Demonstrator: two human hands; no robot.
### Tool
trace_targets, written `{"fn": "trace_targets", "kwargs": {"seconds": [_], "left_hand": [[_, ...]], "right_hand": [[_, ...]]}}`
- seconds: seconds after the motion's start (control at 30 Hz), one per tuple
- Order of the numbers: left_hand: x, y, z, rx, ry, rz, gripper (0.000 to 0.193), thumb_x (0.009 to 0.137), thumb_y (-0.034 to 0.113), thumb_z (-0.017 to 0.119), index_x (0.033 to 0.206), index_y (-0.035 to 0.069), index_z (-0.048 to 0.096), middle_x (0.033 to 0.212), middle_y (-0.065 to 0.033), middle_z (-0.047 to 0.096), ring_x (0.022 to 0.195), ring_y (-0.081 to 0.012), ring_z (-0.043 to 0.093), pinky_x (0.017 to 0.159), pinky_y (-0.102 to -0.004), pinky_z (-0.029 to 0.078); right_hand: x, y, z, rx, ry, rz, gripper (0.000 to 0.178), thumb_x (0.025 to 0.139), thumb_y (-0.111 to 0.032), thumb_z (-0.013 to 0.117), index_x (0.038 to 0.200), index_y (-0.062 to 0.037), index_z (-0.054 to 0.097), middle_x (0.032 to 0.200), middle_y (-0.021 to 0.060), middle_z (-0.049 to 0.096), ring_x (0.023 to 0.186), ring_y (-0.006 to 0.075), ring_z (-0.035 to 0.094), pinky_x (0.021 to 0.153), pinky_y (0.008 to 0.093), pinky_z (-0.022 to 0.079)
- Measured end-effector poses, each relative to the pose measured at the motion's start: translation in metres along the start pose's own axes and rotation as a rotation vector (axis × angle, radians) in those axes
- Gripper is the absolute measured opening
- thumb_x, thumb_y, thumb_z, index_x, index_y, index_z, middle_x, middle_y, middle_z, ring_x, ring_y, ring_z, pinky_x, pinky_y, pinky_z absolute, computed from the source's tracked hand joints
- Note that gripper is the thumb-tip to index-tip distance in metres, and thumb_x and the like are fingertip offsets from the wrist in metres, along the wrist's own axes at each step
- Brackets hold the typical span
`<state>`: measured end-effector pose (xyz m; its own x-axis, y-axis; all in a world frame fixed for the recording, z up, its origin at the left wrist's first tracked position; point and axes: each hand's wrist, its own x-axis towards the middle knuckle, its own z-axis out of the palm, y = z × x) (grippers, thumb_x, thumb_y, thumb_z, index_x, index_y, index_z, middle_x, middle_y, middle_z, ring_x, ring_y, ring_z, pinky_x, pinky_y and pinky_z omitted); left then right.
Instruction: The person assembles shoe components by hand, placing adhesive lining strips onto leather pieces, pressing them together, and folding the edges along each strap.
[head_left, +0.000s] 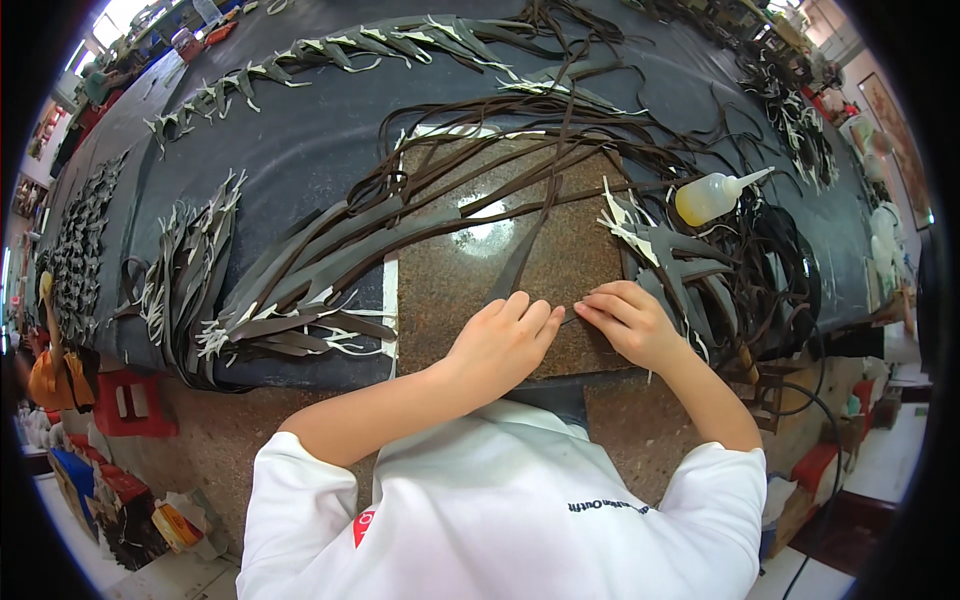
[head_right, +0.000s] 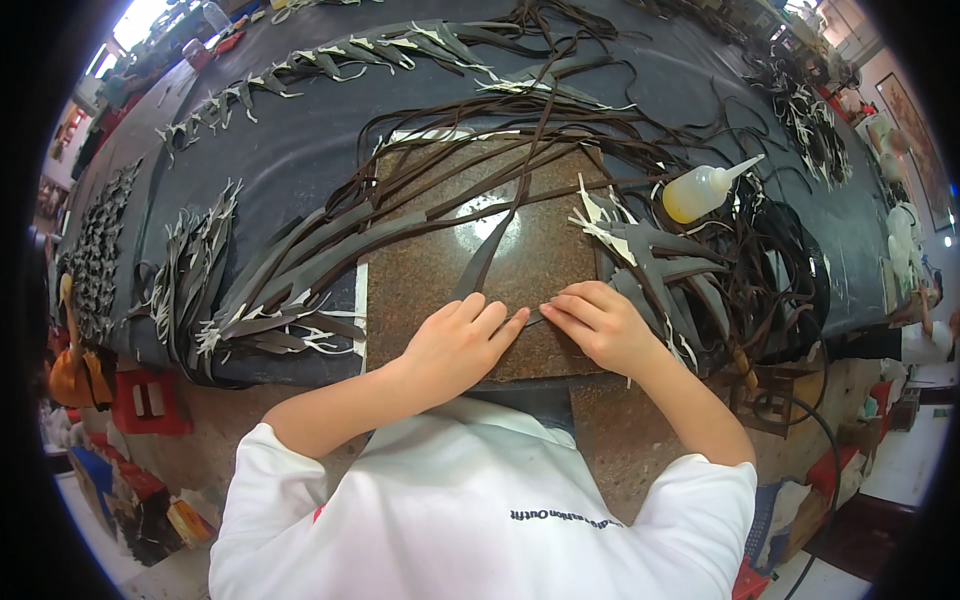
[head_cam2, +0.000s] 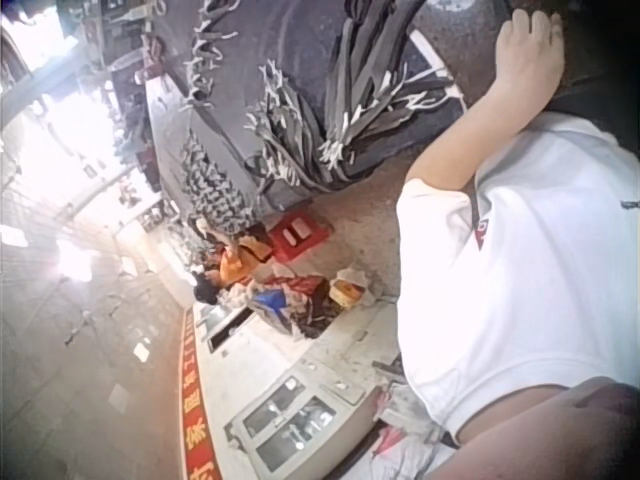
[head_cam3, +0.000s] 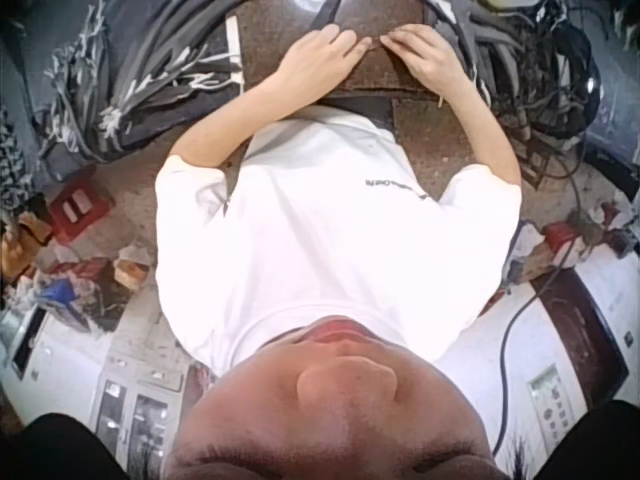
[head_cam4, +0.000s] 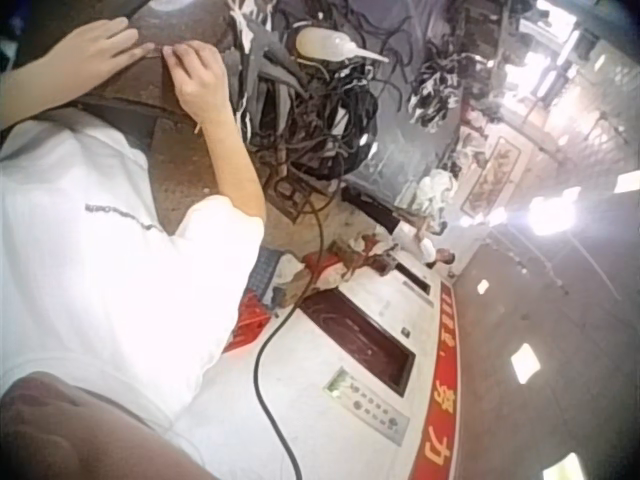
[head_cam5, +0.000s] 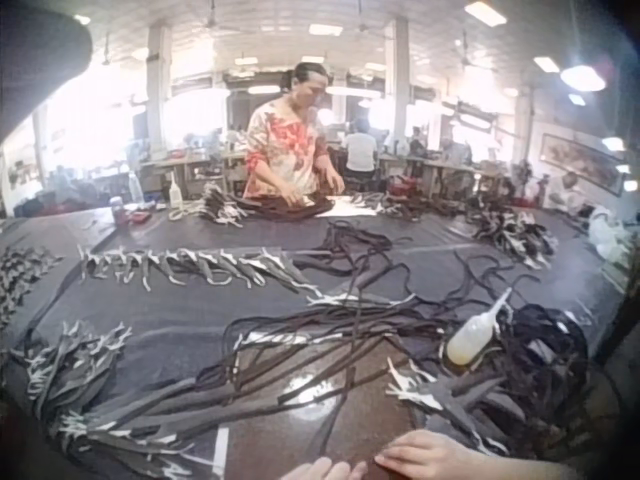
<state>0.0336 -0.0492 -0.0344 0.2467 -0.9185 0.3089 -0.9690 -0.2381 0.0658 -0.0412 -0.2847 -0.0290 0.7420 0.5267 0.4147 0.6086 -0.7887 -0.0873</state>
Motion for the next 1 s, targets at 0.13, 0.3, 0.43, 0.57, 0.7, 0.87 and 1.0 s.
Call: {"fn": "trace_targets", "kwargs": {"seconds": [0.13, 0.3, 0.43, 0.57, 0.7, 0.87, 1.0], "left_hand": [[0.012, 0.014, 0.007, 0.021, 0.015, -0.068, 0.048, 0.077, 0.013, 0.058, 0.124, 0.003, 0.059, 0.086, -0.0038, 0.048, 0.084, -0.018, 0.049, 0.071, -0.025, 0.045], [0.017, 0.025, 0.013, -0.036, 0.082, -0.187, 0.043, 0.076, 0.01, 0.058, 0.117, -0.001, 0.06, 0.089, -0.0066, 0.05, 0.083, -0.0203, 0.051, 0.07, -0.0271, 0.046], [-0.02, 0.027, 0.007, -0.146, 0.149, -0.112, 0.039, 0.07, 0.004, 0.061, 0.106, -0.008, 0.062, 0.091, -0.0092, 0.057, 0.086, -0.022, 0.054, 0.075, -0.0273, 0.051], [-0.024, 0.029, 0.004, -0.089, 0.122, -0.095, 0.038, 0.068, 0.003, 0.062, 0.104, -0.01, 0.062, 0.093, -0.0104, 0.058, 0.087, -0.0224, 0.055, 0.075, -0.0269, 0.052], [-0.021, 0.028, 0.002, -0.076, 0.091, -0.1, 0.035, 0.069, 0.002, 0.062, 0.103, -0.01, 0.062, 0.094, -0.0115, 0.058, 0.087, -0.0227, 0.056, 0.074, -0.0272, 0.053], [-0.023, 0.022, 0.002, -0.102, 0.1, -0.088, 0.033, 0.071, 0.002, 0.063, 0.102, -0.009, 0.062, 0.094, -0.0118, 0.058, 0.089, -0.0236, 0.057, 0.074, -0.028, 0.053], [-0.02, 0.016, 0.007, -0.262, 0.111, -0.15, 0.029, 0.073, 0.001, 0.062, 0.101, -0.006, 0.06, 0.094, -0.0124, 0.057, 0.089, -0.0252, 0.057, 0.072, -0.03, 0.053]], "right_hand": [[0.002, -0.013, -0.007, -0.144, 0.09, 0.152, 0.028, 0.067, -0.002, 0.065, 0.094, 0.001, 0.068, 0.095, 0.0091, 0.062, 0.09, 0.026, 0.059, 0.078, 0.0372, 0.05], [0.004, -0.044, 0.017, 0.045, 0.189, 0.415, 0.039, 0.063, 0.005, 0.062, 0.102, 0.0026, 0.065, 0.096, 0.0118, 0.062, 0.089, 0.0297, 0.06, 0.079, 0.0389, 0.051], [-0.001, -0.052, 0.018, 0.002, 0.162, 0.433, 0.039, 0.063, 0.006, 0.061, 0.102, 0.0032, 0.064, 0.1, 0.0126, 0.063, 0.094, 0.0294, 0.06, 0.084, 0.0384, 0.05], [0.009, -0.064, 0.016, -0.025, 0.086, 0.396, 0.038, 0.065, 0.0, 0.062, 0.103, 0.004, 0.064, 0.104, 0.0141, 0.063, 0.101, 0.03, 0.059, 0.09, 0.0382, 0.049], [0.007, -0.072, 0.023, 0.053, 0.073, 0.287, 0.041, 0.065, -0.007, 0.062, 0.105, 0.0039, 0.064, 0.108, 0.015, 0.062, 0.104, 0.0303, 0.058, 0.091, 0.04, 0.049], [0.001, -0.056, 0.018, -0.021, 0.048, 0.255, 0.041, 0.066, -0.008, 0.062, 0.105, 0.0039, 0.064, 0.106, 0.0148, 0.063, 0.104, 0.0301, 0.059, 0.091, 0.0411, 0.049], [-0.005, -0.042, 0.011, -0.089, 0.051, 0.338, 0.039, 0.067, -0.008, 0.06, 0.104, 0.0038, 0.064, 0.106, 0.0152, 0.063, 0.104, 0.0305, 0.059, 0.091, 0.0415, 0.049]]}}
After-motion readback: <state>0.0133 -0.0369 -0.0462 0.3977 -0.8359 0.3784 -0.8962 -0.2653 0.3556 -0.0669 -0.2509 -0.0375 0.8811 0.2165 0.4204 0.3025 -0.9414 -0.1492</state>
